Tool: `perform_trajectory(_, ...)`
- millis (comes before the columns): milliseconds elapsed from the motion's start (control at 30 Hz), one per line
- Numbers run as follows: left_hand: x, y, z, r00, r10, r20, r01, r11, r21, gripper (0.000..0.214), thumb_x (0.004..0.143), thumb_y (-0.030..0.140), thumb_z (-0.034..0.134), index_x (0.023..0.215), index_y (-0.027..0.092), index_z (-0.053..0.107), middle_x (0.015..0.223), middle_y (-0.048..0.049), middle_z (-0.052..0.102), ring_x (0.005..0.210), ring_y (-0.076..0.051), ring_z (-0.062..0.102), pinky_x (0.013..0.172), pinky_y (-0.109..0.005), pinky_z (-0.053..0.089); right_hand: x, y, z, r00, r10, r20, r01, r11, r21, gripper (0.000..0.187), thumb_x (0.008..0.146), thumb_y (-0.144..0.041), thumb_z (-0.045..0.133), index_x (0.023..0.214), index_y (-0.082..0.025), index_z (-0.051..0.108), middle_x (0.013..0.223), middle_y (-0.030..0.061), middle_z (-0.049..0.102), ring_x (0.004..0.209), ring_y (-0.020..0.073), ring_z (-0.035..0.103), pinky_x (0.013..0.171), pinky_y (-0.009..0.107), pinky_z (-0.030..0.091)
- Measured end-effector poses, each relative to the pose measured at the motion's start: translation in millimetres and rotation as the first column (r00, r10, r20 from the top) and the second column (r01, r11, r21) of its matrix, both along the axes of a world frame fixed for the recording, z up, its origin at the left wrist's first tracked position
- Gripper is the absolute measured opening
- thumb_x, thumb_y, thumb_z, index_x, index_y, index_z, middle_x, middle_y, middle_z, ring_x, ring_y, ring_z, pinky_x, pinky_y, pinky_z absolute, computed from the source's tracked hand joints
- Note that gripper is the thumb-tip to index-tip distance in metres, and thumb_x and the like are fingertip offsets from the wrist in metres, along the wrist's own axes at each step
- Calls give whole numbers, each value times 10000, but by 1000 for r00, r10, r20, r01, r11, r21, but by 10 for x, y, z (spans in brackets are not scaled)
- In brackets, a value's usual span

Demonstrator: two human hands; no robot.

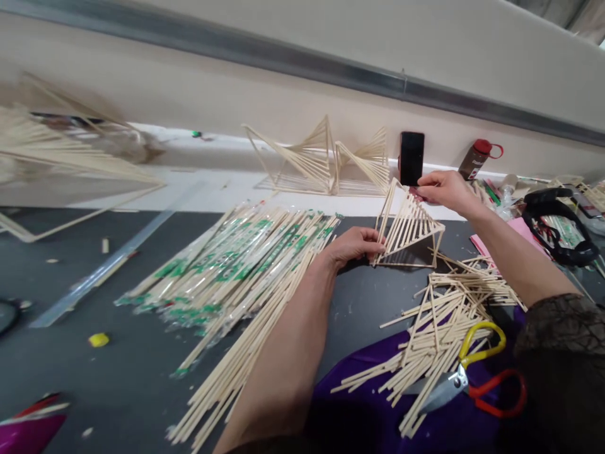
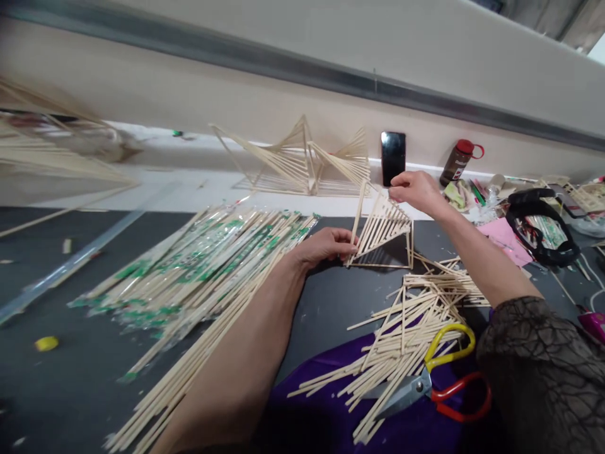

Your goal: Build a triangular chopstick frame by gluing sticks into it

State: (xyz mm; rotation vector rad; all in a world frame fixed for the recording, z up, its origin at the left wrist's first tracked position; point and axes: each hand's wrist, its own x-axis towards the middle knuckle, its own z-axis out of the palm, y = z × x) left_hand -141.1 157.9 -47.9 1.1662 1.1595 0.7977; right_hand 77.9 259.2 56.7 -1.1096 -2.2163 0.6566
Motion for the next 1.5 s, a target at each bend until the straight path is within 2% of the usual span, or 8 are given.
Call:
perform_trajectory(167, -22, 17, -45, 1000, -3, -26, 3, 1000, -9, 273, 569, 340, 781, 737, 155, 673, 538, 12, 579, 457, -90, 486, 414, -198, 234, -151, 178, -215, 999, 40, -35, -41, 998, -36, 222, 728, -299, 658, 850, -138, 751, 766, 47, 690, 664, 125, 584, 593, 258, 444)
perform_trajectory(433, -133, -16, 77, 996, 92, -20, -92, 995, -22, 398, 573, 393, 786, 869, 143, 693, 733, -47, 689, 504, -85, 511, 414, -188, 249, -125, 76, -125, 978, 46, -201, -65, 994, -90, 155, 751, -293, 646, 761, -143, 682, 660, 26, 649, 570, 106, 545, 523, 245, 392)
perform_trajectory(667, -260, -180, 651, 893, 449, -34, -438, 883, 167, 408, 563, 450, 787, 841, 171, 684, 775, -51, 715, 479, -85, 468, 440, -220, 277, -78, -211, 128, 912, 108, -395, -121, 993, -8, 120, 776, -288, 640, 766, -168, 645, 653, -7, 618, 532, 87, 509, 503, 245, 381)
perform_trajectory(800, 77, -432, 1077, 852, 521, -55, -463, 799, 384, 311, 661, 407, 714, 914, 225, 716, 832, -29, 715, 541, -106, 484, 461, -249, 328, -73, -550, 313, 881, 201, -429, -148, 977, 153, 109, 787, -278, 647, 773, -173, 672, 746, 6, 644, 657, 99, 551, 593, 254, 437)
perform_trajectory(900, 354, -595, 1244, 889, 455, -58, -396, 825, 404, 282, 669, 411, 707, 906, 261, 733, 806, -7, 707, 570, -123, 506, 489, -266, 371, -59, -802, 392, 882, 285, -376, -174, 937, 302, 96, 813, -251, 633, 758, -185, 676, 726, -5, 638, 649, 91, 543, 589, 244, 434)
perform_trajectory(1100, 574, -652, 1207, 933, 326, -154, -258, 902, 347, 185, 677, 425, 702, 731, 248, 699, 589, 16, 596, 456, -110, 444, 445, -276, 344, 41, -995, 362, 889, 339, -309, -224, 909, 352, 91, 833, -211, 605, 796, -194, 687, 719, -12, 642, 616, 84, 538, 555, 227, 424)
perform_trajectory(1267, 638, -626, 1165, 917, 366, -157, -288, 881, 375, 208, 673, 414, 711, 661, 219, 641, 551, 23, 573, 408, -92, 455, 412, -251, 344, 114, -1006, 270, 913, 293, -285, -205, 932, 299, 200, 755, -220, 714, 945, -158, 702, 780, 5, 669, 612, 82, 547, 564, 223, 441)
perform_trajectory(1500, 717, -625, 1141, 902, 401, -163, -300, 851, 431, 165, 696, 313, 686, 647, 172, 616, 499, 47, 555, 383, -66, 473, 402, -192, 350, 120, -1012, 182, 905, 300, -302, -185, 915, 358, 137, 857, -148, 565, 819, -162, 696, 759, 12, 696, 683, 93, 604, 648, 233, 460)
